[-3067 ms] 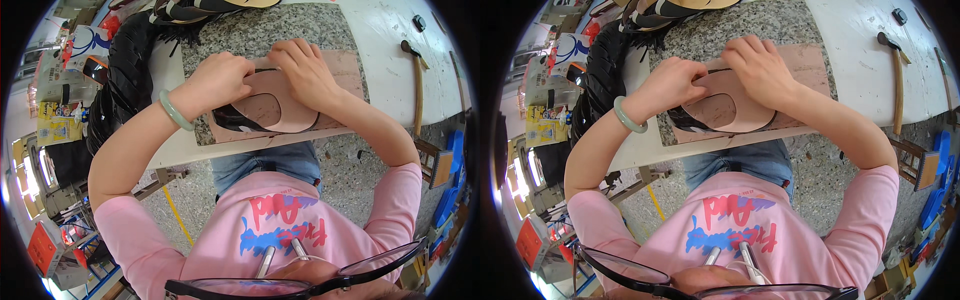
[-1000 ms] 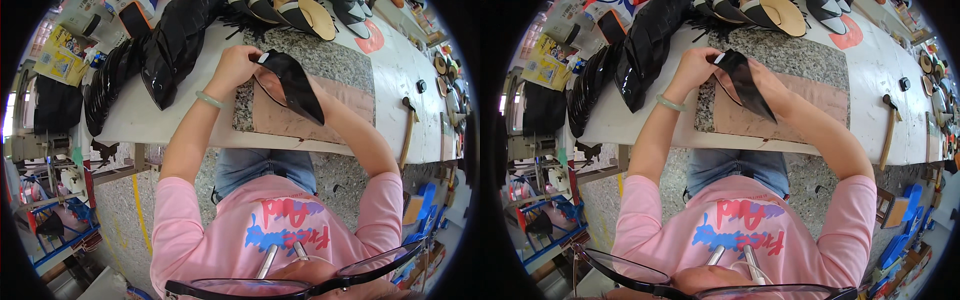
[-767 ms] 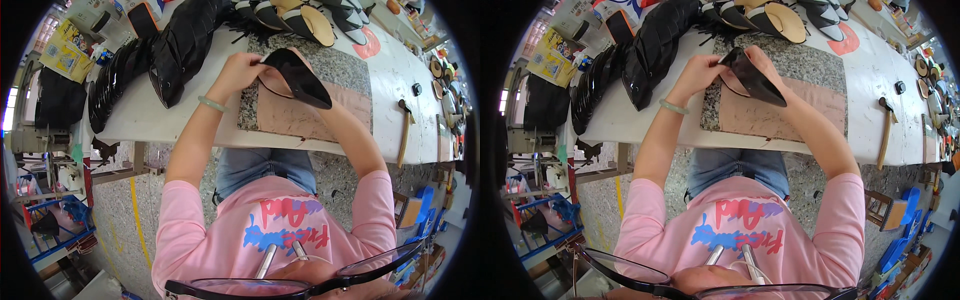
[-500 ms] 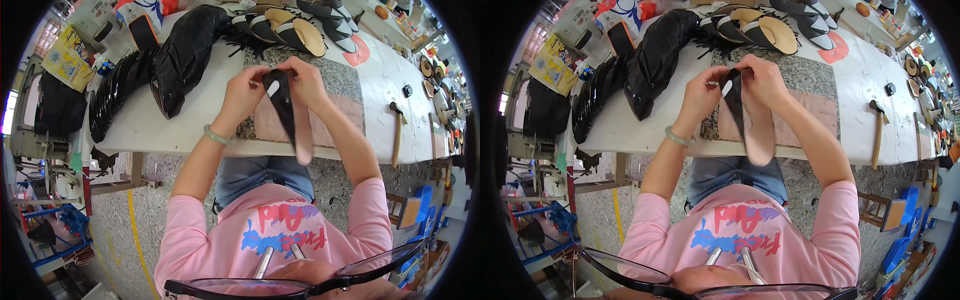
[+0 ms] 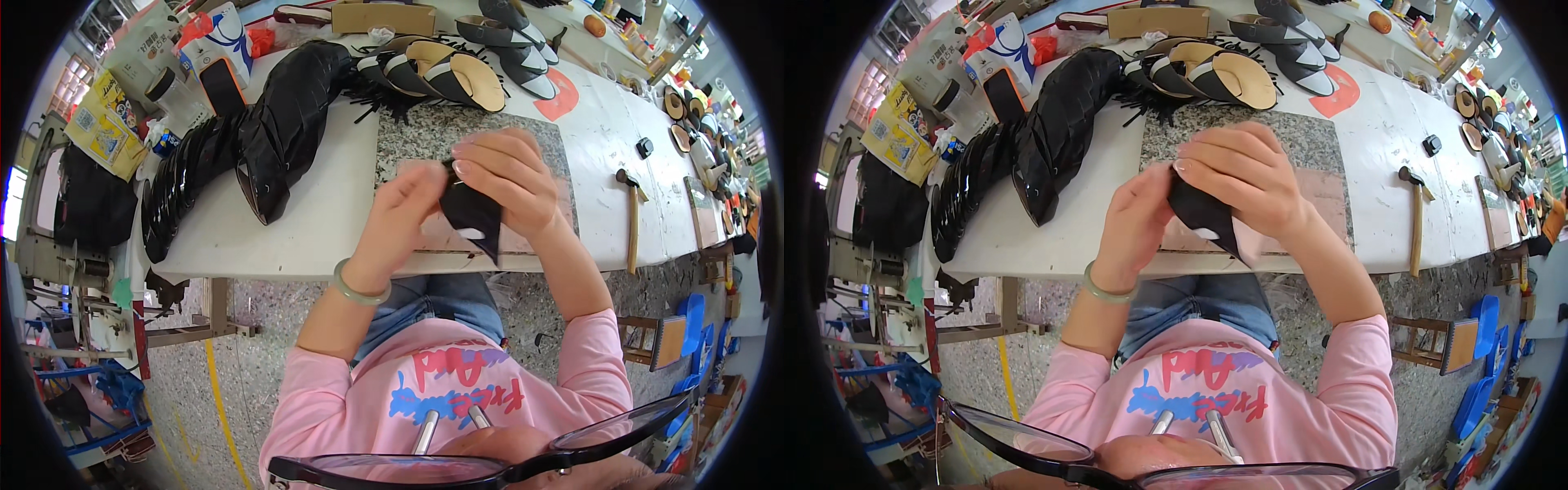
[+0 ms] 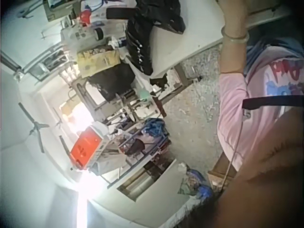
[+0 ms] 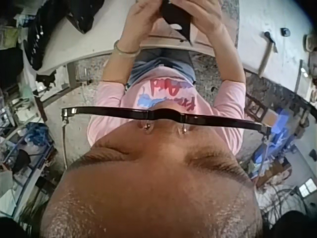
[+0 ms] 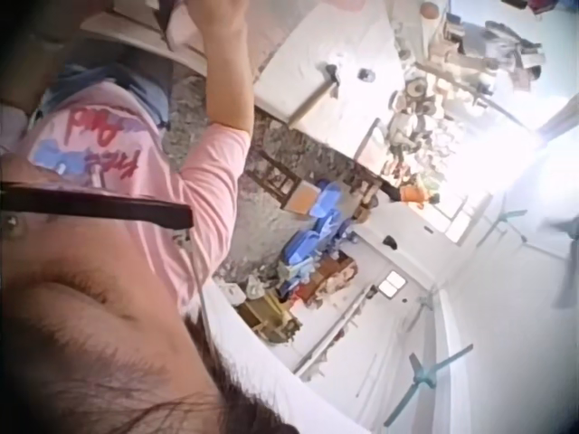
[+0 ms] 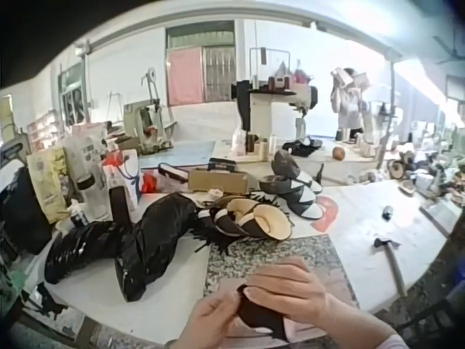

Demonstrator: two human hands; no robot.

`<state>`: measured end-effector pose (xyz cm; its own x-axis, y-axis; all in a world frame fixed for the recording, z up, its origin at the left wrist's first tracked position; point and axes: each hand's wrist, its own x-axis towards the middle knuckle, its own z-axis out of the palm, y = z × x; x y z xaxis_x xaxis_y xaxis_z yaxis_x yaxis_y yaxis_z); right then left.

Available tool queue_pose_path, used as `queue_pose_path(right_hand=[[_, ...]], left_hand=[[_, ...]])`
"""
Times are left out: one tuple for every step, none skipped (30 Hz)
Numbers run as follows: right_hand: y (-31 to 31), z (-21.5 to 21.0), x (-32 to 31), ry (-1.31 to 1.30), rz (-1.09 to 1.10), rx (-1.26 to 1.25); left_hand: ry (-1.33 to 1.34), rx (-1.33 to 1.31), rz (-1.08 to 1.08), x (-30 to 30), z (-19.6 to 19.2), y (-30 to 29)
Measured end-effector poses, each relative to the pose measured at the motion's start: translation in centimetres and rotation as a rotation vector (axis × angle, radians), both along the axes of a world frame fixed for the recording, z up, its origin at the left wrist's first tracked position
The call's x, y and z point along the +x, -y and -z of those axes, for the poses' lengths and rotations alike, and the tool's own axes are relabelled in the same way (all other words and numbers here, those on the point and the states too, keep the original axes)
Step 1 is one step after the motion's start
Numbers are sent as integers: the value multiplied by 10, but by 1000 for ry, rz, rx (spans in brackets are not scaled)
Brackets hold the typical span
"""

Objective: The person fits and presses inner linings onto shoe upper pieces by hand and taps the bonded sections with a hammer.

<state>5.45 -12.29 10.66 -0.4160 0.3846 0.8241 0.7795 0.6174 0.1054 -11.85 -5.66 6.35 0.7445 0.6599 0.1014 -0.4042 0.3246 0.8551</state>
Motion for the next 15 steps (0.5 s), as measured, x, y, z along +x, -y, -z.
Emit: queue_pose_path(right_hand=[[1, 1, -3, -1, 0, 0], [2, 3, -6, -200, 157, 26], [2, 6, -9, -399, 318, 54], [4, 13, -14, -948, 215, -122], [9, 15, -10, -950, 217, -117], [18, 17, -3, -1113, 176, -446], [25, 19, 0, -1260, 126, -782], [28, 31, -2, -1251, 59, -787], [30, 31, -2, -1257, 61, -783], [32, 30, -3, -1243, 29, -855], [33, 30, -5, -1227, -4, -927], [33, 32, -8, -1230, -4, -923], [32, 35, -13, -1383, -102, -878], [31, 37, -16, -1532, -203, -827], [30, 34, -19, -1534, -205, -824]], left_hand=[[90, -39, 6, 3, 0, 4], [130, -20, 17, 5, 2, 1], [129, -17, 20, 6, 2, 1], [100, 19, -23, 8, 1, 1], [70, 56, -66, 9, 1, 1], [67, 57, -57, 10, 0, 1], [15, 160, -88, 10, 0, 2], [-36, 264, -118, 11, 0, 3], [-39, 266, -112, 12, 3, 3], [-66, 271, -100, 14, 8, 4], [-93, 277, -88, 15, 11, 4], [-94, 279, -85, 16, 11, 7], [-16, 234, -60, 19, 11, 10], [21, 212, -45, 21, 11, 12], [60, 191, -33, 22, 10, 13]])
